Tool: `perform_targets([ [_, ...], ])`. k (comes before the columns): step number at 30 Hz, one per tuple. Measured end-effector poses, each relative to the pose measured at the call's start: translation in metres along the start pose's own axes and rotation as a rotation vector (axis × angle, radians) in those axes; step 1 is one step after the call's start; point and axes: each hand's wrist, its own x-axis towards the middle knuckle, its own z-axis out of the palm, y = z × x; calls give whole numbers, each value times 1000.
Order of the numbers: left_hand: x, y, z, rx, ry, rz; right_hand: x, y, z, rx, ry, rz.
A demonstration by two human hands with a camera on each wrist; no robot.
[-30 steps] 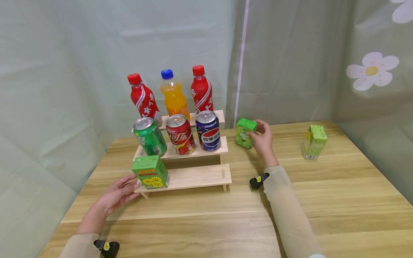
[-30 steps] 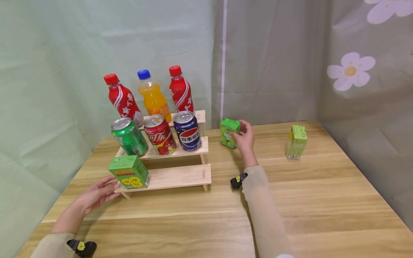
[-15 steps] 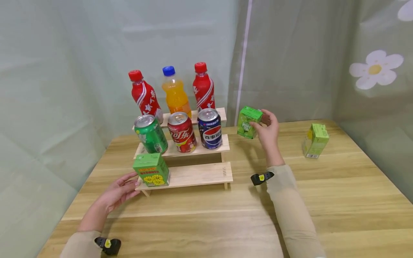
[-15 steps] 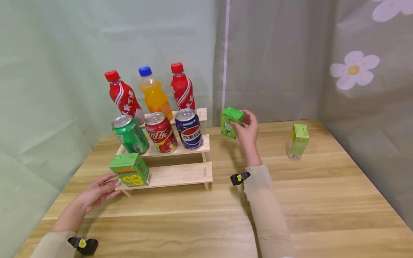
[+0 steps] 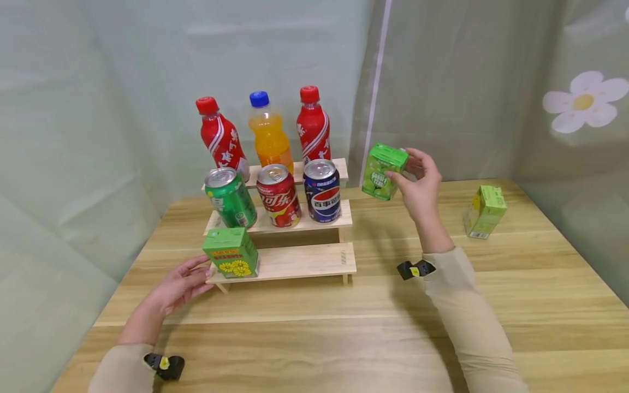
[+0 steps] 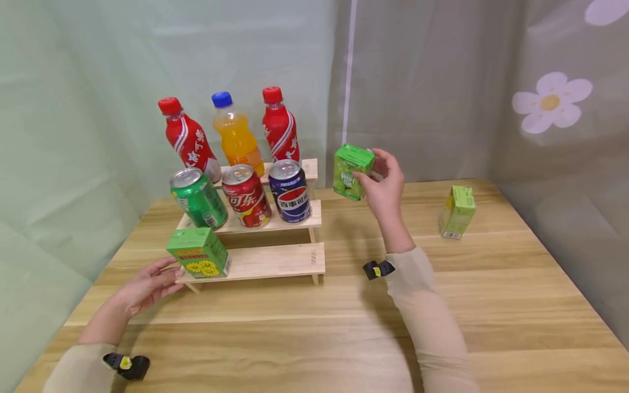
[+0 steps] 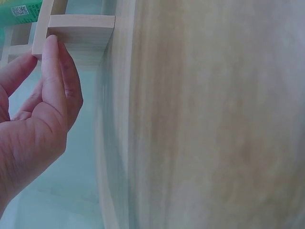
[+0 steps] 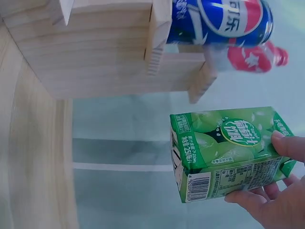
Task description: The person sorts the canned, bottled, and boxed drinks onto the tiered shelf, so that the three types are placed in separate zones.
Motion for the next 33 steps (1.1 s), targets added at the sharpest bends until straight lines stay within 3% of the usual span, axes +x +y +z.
perform_targets([
  [19,-1,1,2,71,30,-10,-30,-41,-22,-87,-187,-48],
  [33,-2,4,5,74,39,6,-64,-47,-23,-23,-341,-109],
])
